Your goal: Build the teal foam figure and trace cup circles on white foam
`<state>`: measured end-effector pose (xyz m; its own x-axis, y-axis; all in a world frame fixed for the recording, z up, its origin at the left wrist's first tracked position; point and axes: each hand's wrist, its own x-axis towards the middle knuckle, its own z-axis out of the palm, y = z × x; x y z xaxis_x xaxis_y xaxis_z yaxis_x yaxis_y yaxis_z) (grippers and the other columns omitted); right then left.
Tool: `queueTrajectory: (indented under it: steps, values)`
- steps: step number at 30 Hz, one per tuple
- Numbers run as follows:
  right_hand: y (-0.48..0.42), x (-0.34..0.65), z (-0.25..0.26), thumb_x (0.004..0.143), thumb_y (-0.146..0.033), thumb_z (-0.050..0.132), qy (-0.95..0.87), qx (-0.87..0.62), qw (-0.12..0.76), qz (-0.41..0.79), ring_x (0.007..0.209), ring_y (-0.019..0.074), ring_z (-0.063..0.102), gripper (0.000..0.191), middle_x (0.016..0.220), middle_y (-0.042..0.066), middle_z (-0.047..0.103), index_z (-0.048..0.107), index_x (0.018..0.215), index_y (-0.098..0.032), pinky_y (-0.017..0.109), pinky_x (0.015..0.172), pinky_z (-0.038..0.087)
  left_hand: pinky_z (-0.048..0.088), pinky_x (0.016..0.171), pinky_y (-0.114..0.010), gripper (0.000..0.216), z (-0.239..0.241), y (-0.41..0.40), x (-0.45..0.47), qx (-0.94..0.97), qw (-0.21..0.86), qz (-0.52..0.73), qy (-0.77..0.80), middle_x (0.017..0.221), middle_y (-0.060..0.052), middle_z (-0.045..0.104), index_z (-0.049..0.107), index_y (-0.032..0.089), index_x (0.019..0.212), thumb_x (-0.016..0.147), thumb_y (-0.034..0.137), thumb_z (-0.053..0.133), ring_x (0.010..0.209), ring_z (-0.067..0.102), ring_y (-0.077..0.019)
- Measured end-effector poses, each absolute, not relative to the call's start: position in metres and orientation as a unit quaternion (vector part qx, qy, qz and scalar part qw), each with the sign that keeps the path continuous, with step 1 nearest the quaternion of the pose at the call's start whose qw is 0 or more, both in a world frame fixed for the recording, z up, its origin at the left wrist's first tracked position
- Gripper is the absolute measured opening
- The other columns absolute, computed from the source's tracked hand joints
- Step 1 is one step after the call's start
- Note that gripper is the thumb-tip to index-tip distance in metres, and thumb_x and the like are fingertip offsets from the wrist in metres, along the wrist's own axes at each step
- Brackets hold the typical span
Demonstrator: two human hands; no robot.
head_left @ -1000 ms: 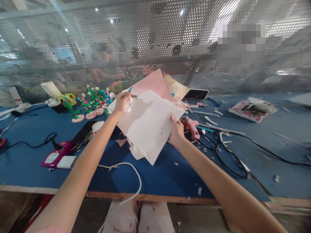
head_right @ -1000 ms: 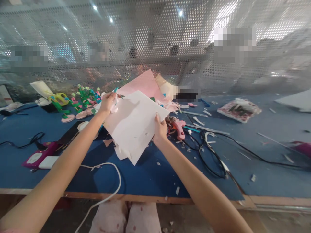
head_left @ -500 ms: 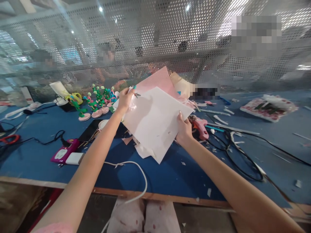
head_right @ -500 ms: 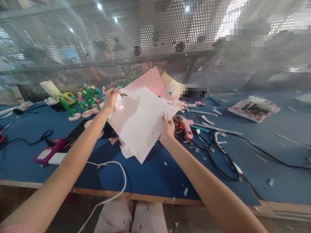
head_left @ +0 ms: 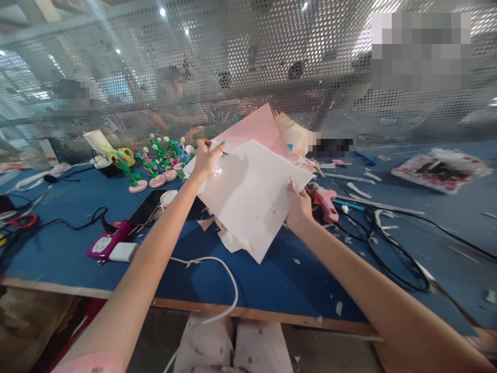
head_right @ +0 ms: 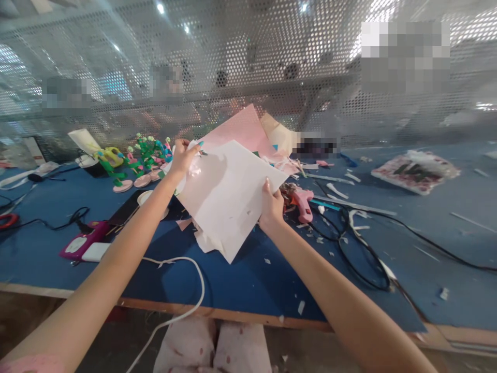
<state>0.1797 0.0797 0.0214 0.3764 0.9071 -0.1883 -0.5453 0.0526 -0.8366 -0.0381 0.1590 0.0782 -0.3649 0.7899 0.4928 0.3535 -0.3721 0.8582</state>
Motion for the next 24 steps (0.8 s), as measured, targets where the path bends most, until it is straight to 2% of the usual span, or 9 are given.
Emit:
queueTrajectory:
  steps: [4, 9, 15, 20, 24]
  values:
    - [0.0792, 0.1798, 0.0220, 0.076, -0.031, 0.063, -0.202, -0.454, 0.693, 0.523, 0.055, 0.0090, 0.059, 0.015, 0.072, -0.004, 0.066, 0.059, 0.085, -0.019, 0.022, 0.052, 0.052, 0.040, 0.068, -0.026, 0.037, 0.0784, 0.1584, -0.0385, 0.540, 0.176, 0.635, 0.524, 0.072, 0.002, 0.049, 0.037, 0.021, 0.084, 0.070, 0.026, 0.071, 0.071, 0.056, -0.0135]
    - [0.0816, 0.1809, 0.0191, 0.075, -0.032, 0.063, -0.209, -0.445, 0.693, 0.526, 0.057, 0.0101, 0.059, 0.015, 0.072, -0.004, 0.066, 0.059, 0.085, -0.020, 0.024, 0.055, 0.053, 0.041, 0.067, -0.026, 0.044, 0.0762, 0.1579, -0.0390, 0.574, 0.185, 0.633, 0.486, 0.081, -0.001, 0.054, 0.038, 0.023, 0.099, 0.071, 0.035, 0.070, 0.070, 0.056, -0.0123]
    - [0.0828, 0.1821, 0.0189, 0.078, -0.029, 0.060, -0.199, -0.452, 0.692, 0.527, 0.057, 0.0097, 0.059, 0.011, 0.071, -0.004, 0.065, 0.060, 0.084, -0.020, 0.023, 0.053, 0.052, 0.040, 0.063, -0.025, 0.053, 0.0751, 0.1562, -0.0380, 0.585, 0.183, 0.623, 0.485, 0.077, 0.002, 0.050, 0.037, 0.026, 0.109, 0.069, 0.028, 0.072, 0.071, 0.058, -0.0138]
    - [0.0823, 0.1811, 0.0191, 0.076, -0.032, 0.063, -0.205, -0.456, 0.690, 0.523, 0.058, 0.0106, 0.060, 0.015, 0.072, -0.004, 0.066, 0.060, 0.085, -0.020, 0.025, 0.055, 0.053, 0.041, 0.066, -0.025, 0.045, 0.0761, 0.1584, -0.0380, 0.585, 0.176, 0.611, 0.504, 0.075, 0.003, 0.050, 0.041, 0.025, 0.105, 0.070, 0.020, 0.069, 0.068, 0.057, -0.0126]
    - [0.0795, 0.1794, 0.0229, 0.079, -0.028, 0.059, -0.196, -0.458, 0.693, 0.521, 0.056, 0.0103, 0.060, 0.010, 0.070, -0.004, 0.066, 0.059, 0.084, -0.020, 0.025, 0.054, 0.053, 0.040, 0.069, -0.026, 0.023, 0.0785, 0.1592, -0.0369, 0.581, 0.160, 0.594, 0.533, 0.070, 0.003, 0.050, 0.046, 0.021, 0.085, 0.071, 0.014, 0.064, 0.070, 0.054, -0.0132]
